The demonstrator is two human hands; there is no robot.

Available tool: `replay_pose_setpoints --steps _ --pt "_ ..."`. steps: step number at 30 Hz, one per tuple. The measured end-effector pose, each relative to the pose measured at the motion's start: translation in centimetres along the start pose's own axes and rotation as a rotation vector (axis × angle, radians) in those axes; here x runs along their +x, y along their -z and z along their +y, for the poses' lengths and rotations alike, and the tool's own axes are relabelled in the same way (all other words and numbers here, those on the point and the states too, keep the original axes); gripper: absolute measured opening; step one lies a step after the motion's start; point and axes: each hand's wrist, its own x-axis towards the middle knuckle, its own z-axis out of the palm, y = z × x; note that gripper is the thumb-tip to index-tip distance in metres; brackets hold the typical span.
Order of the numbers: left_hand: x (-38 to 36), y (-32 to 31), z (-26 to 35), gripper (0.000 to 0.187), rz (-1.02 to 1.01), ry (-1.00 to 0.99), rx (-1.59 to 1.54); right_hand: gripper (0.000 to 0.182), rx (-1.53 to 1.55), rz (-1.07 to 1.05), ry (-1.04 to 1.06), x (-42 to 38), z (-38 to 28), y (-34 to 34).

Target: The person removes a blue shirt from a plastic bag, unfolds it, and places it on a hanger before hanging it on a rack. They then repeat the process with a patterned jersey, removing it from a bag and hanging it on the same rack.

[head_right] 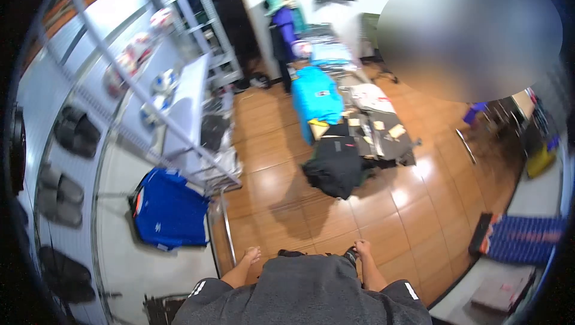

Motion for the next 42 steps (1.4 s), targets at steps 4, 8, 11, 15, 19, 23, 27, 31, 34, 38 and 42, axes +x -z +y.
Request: replay_pose_setpoints --steps 4,8,11,15,19,23,27,31,34,38,42 --pt "-0.9 -12.9 5.6 0.03 -0.185 -0.111 0.16 0.015 0.164 0.139 -0.086 -1.7 4.0 11.3" --pt "-5.5 -29.5 10.5 0.028 -0.388 -0.223 0.26 0.015 0.422 0.15 -0.244 1.9 15.7 22.7" --pt "-10.5 -38.5 12.3 0.029 -0.564 -0.376 0.45 0.018 0.619 0.251 -0.373 2.8 23.0 29.1" --pt "-12.2 -48.0 14.7 0.028 -0.708 -0.448 0.545 0.016 0.588 0.458 -0.413 -3.9 18.0 32.4" --pt "-11.0 -52.1 17.0 0.022 -0.738 -0.388 0.742 0.022 0.643 0.494 -0.378 -4.2 16.9 32.6" --pt "-10.0 -54.0 19.6 0.02 -0.627 -0.396 1.045 0.02 0.786 0.581 -0.462 -2.0 16.2 30.5" --pt "-9.7 -57.8 23.7 0.023 -0.579 -0.462 1.278 0.025 0.245 0.356 -0.33 3.8 19.2 29.8" --pt "-10.0 -65.1 28.9 0.026 -0.612 -0.627 1.412 0.026 0.537 0.458 -0.495 5.5 12.6 32.4" --pt "-10.1 -72.5 33.1 0.029 -0.74 -1.142 1.635 0.027 0.7 0.509 -0.471 7.7 6.1 35.7" --pt "-11.8 -83.4 37.1 0.029 -0.889 -0.335 0.913 0.028 0.806 0.567 -0.375 11.5 -0.2 39.9" --pt "-16.3 -94.2 41.0 0.024 -0.872 -0.425 0.9 0.032 0.642 0.614 -0.313 16.5 -5.5 45.3"
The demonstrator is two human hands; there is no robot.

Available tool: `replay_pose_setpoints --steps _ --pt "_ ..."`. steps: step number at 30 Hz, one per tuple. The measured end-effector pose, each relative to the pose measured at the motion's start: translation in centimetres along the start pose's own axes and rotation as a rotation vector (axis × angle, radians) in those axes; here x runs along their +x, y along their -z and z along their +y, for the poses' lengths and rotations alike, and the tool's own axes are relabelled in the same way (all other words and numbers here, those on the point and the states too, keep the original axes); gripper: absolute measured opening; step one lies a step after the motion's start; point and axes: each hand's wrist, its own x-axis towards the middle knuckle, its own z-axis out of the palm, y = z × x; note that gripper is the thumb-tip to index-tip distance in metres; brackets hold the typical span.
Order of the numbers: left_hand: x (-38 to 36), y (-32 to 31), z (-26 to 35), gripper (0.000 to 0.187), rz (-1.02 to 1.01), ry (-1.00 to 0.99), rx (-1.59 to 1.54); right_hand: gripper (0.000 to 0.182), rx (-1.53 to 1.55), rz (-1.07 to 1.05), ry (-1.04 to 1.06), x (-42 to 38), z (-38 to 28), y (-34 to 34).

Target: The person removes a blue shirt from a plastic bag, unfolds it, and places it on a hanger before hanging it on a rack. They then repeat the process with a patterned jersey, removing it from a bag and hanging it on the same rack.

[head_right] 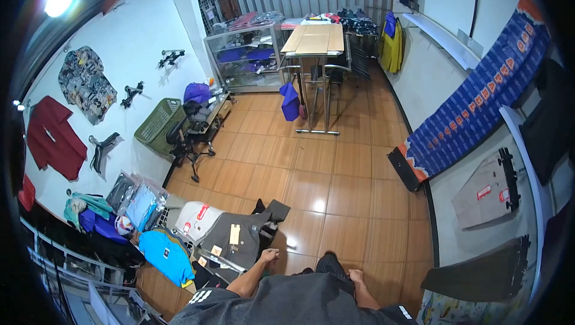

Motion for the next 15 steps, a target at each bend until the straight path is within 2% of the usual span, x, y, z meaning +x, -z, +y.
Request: replay_pose_setpoints --steps 3,6,8,10,13,15 --pt "2.8 -1.0 5.3 0.023 -0.031 -0.056 -0.006 0.04 -0.063 -0.051 -0.107 2.7 -4.9 -1.0" --pt "5.0 -1.5 10.3 0.021 -0.037 -0.041 -0.059 0.047 -0.149 0.116 0.09 10.8 -4.6 -2.9" --pt "7.1 -0.5 10.3 0.02 -0.103 -0.013 -0.145 0.05 -0.219 0.092 0.043 11.8 -9.2 -1.9" --pt "8.7 -0.1 9.6 0.026 0.111 0.031 -0.103 0.053 -0.288 0.041 -0.022 11.6 -15.2 -0.5" --pt "9.3 1.5 10.2 0.03 0.189 0.206 0.189 0.057 -0.363 -0.018 -0.059 13.0 -23.6 1.0" --pt "10.0 1.8 11.1 0.03 0.193 0.247 0.208 0.06 -0.368 -0.064 -0.054 17.3 -27.4 1.1"
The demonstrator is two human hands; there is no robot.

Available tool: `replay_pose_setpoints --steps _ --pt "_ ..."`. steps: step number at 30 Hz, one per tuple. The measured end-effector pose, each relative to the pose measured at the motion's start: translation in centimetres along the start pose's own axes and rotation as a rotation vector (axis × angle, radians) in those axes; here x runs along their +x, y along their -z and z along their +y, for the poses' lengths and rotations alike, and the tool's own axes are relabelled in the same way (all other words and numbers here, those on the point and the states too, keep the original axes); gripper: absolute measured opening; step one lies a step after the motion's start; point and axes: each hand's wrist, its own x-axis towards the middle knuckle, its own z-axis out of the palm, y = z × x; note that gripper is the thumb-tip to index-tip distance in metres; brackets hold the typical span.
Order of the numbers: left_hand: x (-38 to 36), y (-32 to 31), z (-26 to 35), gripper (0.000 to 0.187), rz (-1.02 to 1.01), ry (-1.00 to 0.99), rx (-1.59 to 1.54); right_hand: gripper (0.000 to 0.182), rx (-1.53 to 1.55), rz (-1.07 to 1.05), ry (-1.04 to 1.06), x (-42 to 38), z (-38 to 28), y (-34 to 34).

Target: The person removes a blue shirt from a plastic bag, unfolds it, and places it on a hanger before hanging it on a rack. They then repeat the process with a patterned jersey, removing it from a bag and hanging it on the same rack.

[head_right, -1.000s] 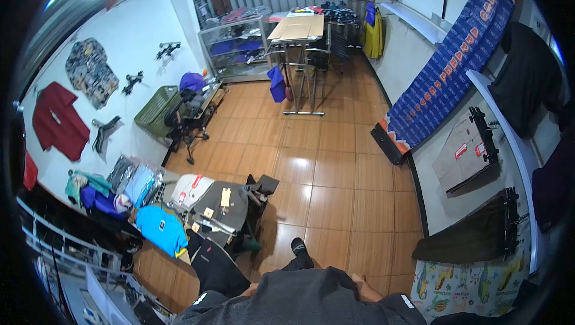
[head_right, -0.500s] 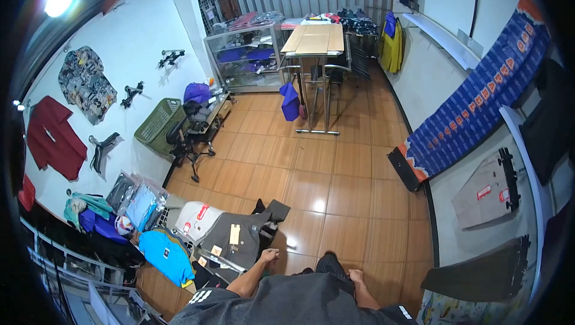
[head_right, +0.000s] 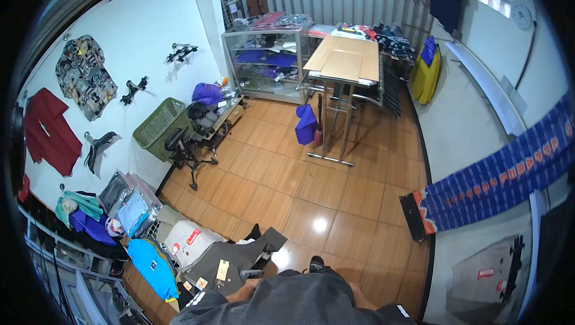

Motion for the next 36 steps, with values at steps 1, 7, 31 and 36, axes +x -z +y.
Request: replay_pose_setpoints --steps 1,7,31,36 --pt "0.3 -0.1 0.2 0.03 -0.001 0.015 -0.012 0.052 -0.012 -0.033 0.003 5.1 -1.0 -0.2" --pt "2.0 -0.4 6.5 0.029 0.008 0.043 -0.148 0.043 0.208 -0.18 0.023 7.9 -19.3 5.7" --pt "30.9 27.4 59.3 0.024 0.092 -0.242 -0.399 0.033 0.025 -0.083 -0.031 14.9 -68.9 -6.7" --pt "36.8 30.1 62.7 0.025 0.111 -0.209 -0.501 0.045 -0.021 -0.107 0.003 18.6 -81.0 -8.3"
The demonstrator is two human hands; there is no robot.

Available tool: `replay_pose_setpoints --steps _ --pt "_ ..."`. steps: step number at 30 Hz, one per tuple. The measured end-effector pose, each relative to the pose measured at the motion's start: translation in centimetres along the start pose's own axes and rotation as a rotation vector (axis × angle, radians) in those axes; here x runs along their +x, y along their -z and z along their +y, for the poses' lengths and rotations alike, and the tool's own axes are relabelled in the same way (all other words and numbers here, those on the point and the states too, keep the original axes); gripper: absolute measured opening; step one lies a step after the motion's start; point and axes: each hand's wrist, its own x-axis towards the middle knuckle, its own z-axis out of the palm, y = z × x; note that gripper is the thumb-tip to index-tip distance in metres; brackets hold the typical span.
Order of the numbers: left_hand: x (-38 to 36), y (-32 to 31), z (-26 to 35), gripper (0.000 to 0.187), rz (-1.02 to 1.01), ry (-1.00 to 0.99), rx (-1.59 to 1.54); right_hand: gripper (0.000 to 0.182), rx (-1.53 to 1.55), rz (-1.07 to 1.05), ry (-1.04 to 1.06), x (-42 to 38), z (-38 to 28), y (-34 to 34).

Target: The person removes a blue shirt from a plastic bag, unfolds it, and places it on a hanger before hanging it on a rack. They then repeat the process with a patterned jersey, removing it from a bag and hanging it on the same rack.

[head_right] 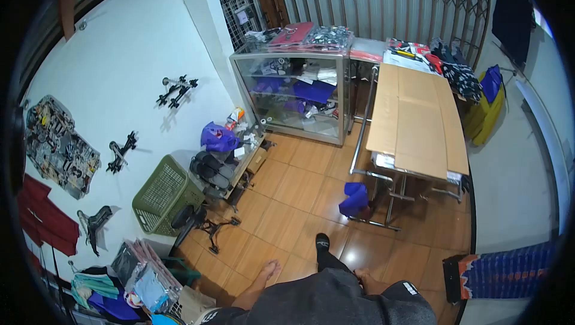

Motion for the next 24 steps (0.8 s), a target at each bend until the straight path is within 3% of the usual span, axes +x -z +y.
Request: replay_pose_setpoints --steps 2,5,6,8,10,12,15,20,24 --pt "2.4 2.1 -0.1 0.025 -0.132 0.101 0.032 0.046 -0.017 0.007 0.027 0.4 -5.2 0.6" --pt "2.0 2.6 1.9 0.025 -0.044 0.175 0.184 0.044 -0.243 -0.032 0.166 8.8 -12.7 0.0" --pt "2.1 2.5 2.9 0.025 -0.013 0.183 0.216 0.035 -0.191 -0.016 0.259 8.8 -16.0 0.1" --pt "3.0 2.3 6.1 0.026 0.018 0.186 0.254 0.027 0.074 -0.016 0.204 13.7 -21.0 -1.6" --pt "5.2 2.0 9.9 0.026 0.026 0.177 0.272 0.024 -0.175 0.001 0.476 18.7 -26.1 -2.0" --pt "8.3 1.3 14.1 0.026 0.023 0.157 0.287 0.026 -0.112 0.004 0.428 16.1 -33.0 -1.7" --pt "13.1 -0.1 20.5 0.027 0.015 0.126 0.311 0.028 -0.107 0.001 0.534 15.6 -41.9 -2.3" --pt "21.9 -1.8 28.8 0.027 -0.027 0.092 0.392 0.033 0.141 -0.066 0.605 14.3 -51.4 -2.5" --pt "28.0 -2.0 36.8 0.028 -0.051 0.065 0.484 0.035 0.23 -0.06 0.548 13.9 -57.0 0.1"
